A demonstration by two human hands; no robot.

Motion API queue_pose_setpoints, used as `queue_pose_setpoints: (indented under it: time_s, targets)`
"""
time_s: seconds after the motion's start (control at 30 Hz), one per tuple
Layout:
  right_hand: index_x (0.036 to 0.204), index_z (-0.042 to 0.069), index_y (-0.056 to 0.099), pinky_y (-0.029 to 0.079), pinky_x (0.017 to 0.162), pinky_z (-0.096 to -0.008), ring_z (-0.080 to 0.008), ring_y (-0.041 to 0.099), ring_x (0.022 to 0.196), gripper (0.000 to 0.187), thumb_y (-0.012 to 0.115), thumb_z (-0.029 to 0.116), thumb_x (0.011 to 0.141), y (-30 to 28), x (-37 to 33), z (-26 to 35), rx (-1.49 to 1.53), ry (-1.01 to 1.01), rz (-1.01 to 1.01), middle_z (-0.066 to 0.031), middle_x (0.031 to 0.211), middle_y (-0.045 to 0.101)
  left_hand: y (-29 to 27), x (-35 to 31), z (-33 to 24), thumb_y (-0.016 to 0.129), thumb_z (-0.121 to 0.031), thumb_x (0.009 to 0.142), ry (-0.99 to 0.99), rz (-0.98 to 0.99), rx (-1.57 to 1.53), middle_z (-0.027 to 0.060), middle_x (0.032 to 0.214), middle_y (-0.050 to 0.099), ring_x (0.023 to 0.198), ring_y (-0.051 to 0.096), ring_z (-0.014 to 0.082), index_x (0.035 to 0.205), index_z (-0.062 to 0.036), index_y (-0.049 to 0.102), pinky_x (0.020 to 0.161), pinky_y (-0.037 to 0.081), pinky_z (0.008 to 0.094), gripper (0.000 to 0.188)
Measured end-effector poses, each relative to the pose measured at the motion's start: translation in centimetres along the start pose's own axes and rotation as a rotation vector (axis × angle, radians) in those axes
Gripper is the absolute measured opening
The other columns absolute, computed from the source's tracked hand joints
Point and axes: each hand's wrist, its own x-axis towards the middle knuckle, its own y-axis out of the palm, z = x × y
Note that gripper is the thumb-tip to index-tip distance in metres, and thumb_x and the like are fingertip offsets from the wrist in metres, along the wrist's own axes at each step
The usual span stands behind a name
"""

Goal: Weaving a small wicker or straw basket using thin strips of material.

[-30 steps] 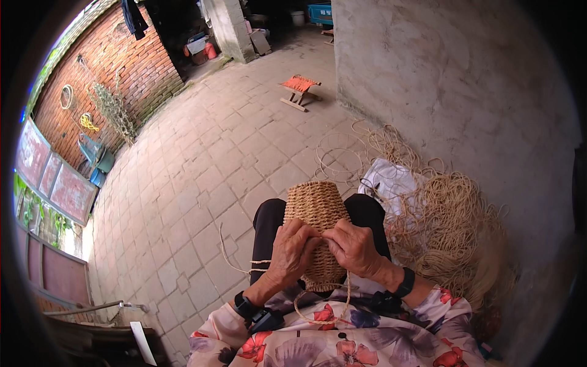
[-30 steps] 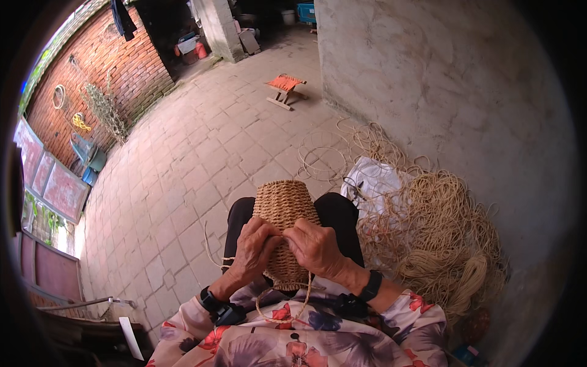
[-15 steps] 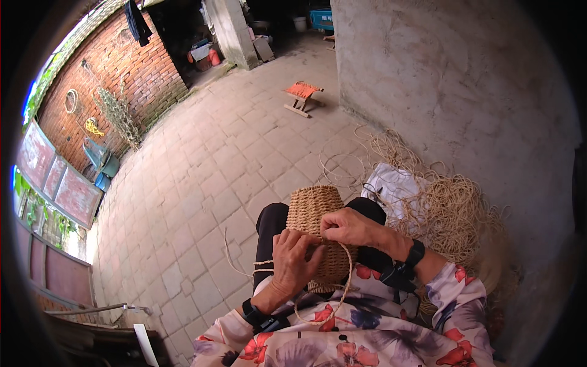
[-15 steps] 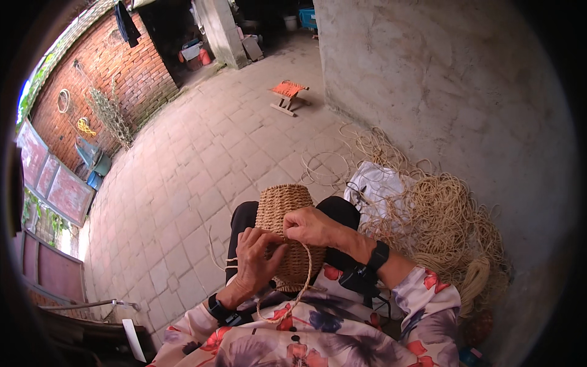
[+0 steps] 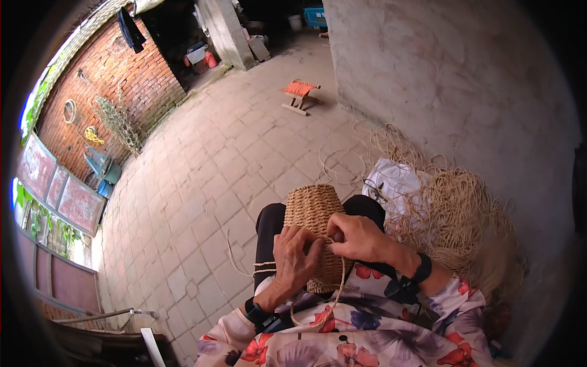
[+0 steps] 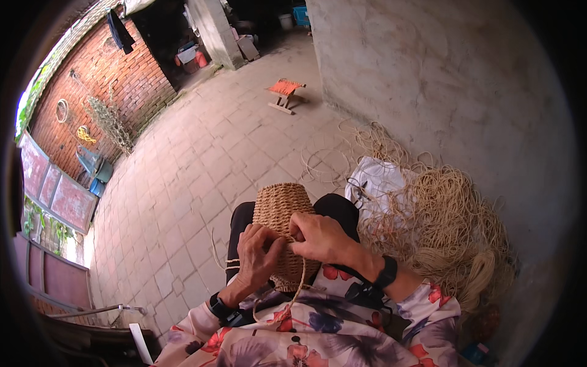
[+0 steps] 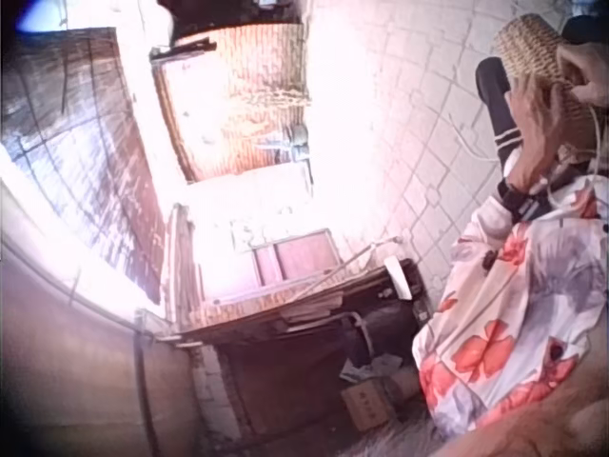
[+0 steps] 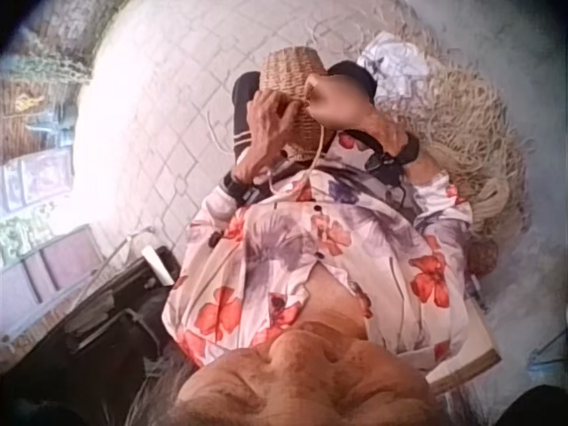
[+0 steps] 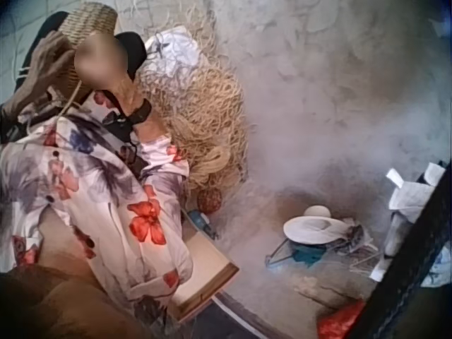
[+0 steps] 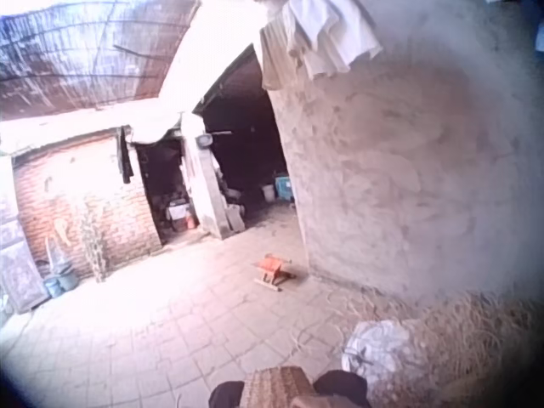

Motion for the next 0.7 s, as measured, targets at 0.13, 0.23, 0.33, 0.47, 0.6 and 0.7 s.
queue_pose_setpoints:
  time_s: [0.13, 0.23, 0.33, 0.47, 0.6, 0.7]
  targets:
    - [0.086, 0.0, 0.064, 0.051, 0.063, -0.0316, -0.0168, 0.065, 0.067, 0.015, 0.069, 0.014, 0.083, -0.1, -0.7, -0.4, 0.1, 0.039, -0.01, -0.0111, 0.074, 0.067, -0.6, 0.1, 0.4, 0.072, -0.015, 0.079, -0.077, 0.088, -0.12, 0.0073, 0.08, 0.06, 0.08, 0.056, 0.0263, 0.08, -0.0063, 0.063, 0.075, 0.04, 0.0379, 0.013]
    - [0.084, 0.0, 0.063, 0.049, 0.061, -0.0292, -0.0134, 0.064, 0.065, 0.013, 0.069, 0.011, 0.085, 0.2, -0.2, -1.9, 0.331, 0.07, -0.013, -0.0109, 0.071, 0.066, -1.2, 0.5, 0.7, 0.072, -0.016, 0.08, -0.069, 0.163, -0.162, 0.0077, 0.081, 0.06, 0.081, 0.055, 0.0264, 0.079, -0.0059, 0.062, 0.075, 0.039, 0.0379, 0.015]
    - [0.083, -0.001, 0.062, 0.048, 0.058, -0.029, -0.0113, 0.062, 0.063, 0.013, 0.069, 0.009, 0.086, 0.8, 0.0, -2.2, 0.365, 0.07, -0.061, -0.0109, 0.069, 0.065, -1.4, 0.4, 0.8, 0.072, -0.016, 0.081, -0.024, 0.189, -0.154, 0.0073, 0.081, 0.058, 0.081, 0.054, 0.0263, 0.08, -0.006, 0.06, 0.075, 0.038, 0.0381, 0.015]
    - [0.082, -0.001, 0.06, 0.047, 0.056, -0.0306, -0.0123, 0.06, 0.059, 0.013, 0.068, 0.009, 0.085, 0.9, -0.2, -1.7, 0.227, 0.074, -0.153, -0.0104, 0.065, 0.063, -1.6, -0.3, 0.7, 0.071, -0.014, 0.081, 0.028, 0.164, -0.099, 0.0064, 0.08, 0.054, 0.079, 0.051, 0.0257, 0.08, -0.0068, 0.058, 0.075, 0.037, 0.0379, 0.015]
    - [0.08, 0.0, 0.058, 0.048, 0.056, -0.0336, -0.0197, 0.063, 0.059, 0.012, 0.066, 0.008, 0.084, 0.7, -0.2, -1.4, 0.163, 0.061, -0.177, -0.0132, 0.066, 0.063, -1.3, -0.4, 0.4, 0.071, -0.013, 0.081, 0.028, 0.151, -0.09, 0.0063, 0.08, 0.053, 0.079, 0.05, 0.0259, 0.08, -0.0073, 0.058, 0.074, 0.036, 0.0381, 0.014]
    - [0.079, 0.001, 0.057, 0.049, 0.057, -0.0363, -0.0286, 0.066, 0.062, 0.012, 0.064, 0.008, 0.084, 1.3, -0.1, -1.4, 0.054, 0.054, -0.22, -0.016, 0.068, 0.063, -1.4, -1.3, 0.9, 0.071, -0.011, 0.081, 0.025, 0.129, -0.113, 0.0066, 0.079, 0.053, 0.078, 0.05, 0.0263, 0.079, -0.0074, 0.058, 0.073, 0.036, 0.0379, 0.014]
